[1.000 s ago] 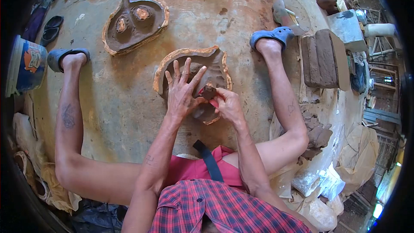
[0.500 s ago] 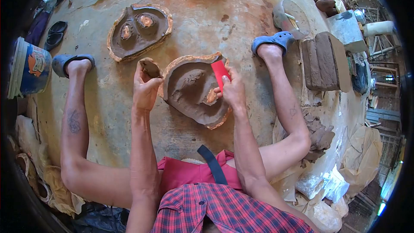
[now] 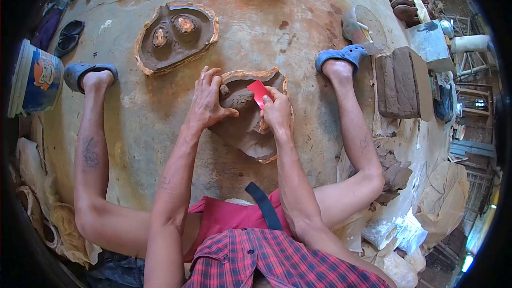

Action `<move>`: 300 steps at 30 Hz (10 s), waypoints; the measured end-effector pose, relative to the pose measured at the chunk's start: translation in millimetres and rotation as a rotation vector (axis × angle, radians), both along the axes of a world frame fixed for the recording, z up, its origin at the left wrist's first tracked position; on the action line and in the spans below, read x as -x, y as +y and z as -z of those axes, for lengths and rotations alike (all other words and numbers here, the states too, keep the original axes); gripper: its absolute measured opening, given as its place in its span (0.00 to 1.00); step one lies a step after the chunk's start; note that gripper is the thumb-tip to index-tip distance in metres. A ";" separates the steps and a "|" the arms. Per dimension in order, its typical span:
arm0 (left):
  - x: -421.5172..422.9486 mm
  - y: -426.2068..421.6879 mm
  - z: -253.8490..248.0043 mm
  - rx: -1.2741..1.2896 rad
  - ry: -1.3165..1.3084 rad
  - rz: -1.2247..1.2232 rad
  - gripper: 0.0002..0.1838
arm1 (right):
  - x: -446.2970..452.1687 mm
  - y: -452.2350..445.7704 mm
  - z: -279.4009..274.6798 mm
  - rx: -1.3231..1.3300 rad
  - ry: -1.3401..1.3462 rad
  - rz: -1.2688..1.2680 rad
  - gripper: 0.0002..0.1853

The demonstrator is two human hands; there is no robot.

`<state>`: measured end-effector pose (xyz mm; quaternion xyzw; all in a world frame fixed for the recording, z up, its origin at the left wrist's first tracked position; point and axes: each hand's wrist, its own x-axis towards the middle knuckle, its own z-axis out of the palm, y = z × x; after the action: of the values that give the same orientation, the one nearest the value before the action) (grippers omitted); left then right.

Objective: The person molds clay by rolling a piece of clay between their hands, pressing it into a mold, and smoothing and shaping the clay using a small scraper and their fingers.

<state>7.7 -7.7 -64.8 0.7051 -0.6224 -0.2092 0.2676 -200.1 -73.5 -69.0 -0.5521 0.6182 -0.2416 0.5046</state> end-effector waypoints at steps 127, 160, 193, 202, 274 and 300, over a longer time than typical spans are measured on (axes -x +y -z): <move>213.1 58.9 -85.5 0.006 1.927 0.123 0.58 | 67.5 109.4 -127.8 0.543 0.065 -0.256 0.56; 172.0 66.5 -76.1 0.204 2.037 0.125 0.55 | 27.6 84.2 -115.2 0.575 0.111 -0.293 0.60; 23.1 40.2 22.7 -0.024 0.598 -0.529 0.31 | 97.6 37.0 -18.6 0.298 0.315 0.071 0.14; 30.4 83.5 40.2 -0.050 0.530 -0.765 0.27 | 69.3 -53.8 -33.7 0.777 0.285 -0.621 0.19; 70.1 79.1 66.6 0.156 1.016 -0.904 0.20 | 84.2 -2.2 -32.7 0.441 0.671 -0.782 0.23; 70.3 73.9 67.2 0.179 1.143 -0.926 0.19 | 75.1 47.5 -38.1 0.250 0.656 -0.545 0.17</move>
<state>-62.6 66.3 -132.0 0.6521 -0.0397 -0.3577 0.6672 -275.2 -26.0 -30.9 -0.7992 0.5434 0.0155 0.2564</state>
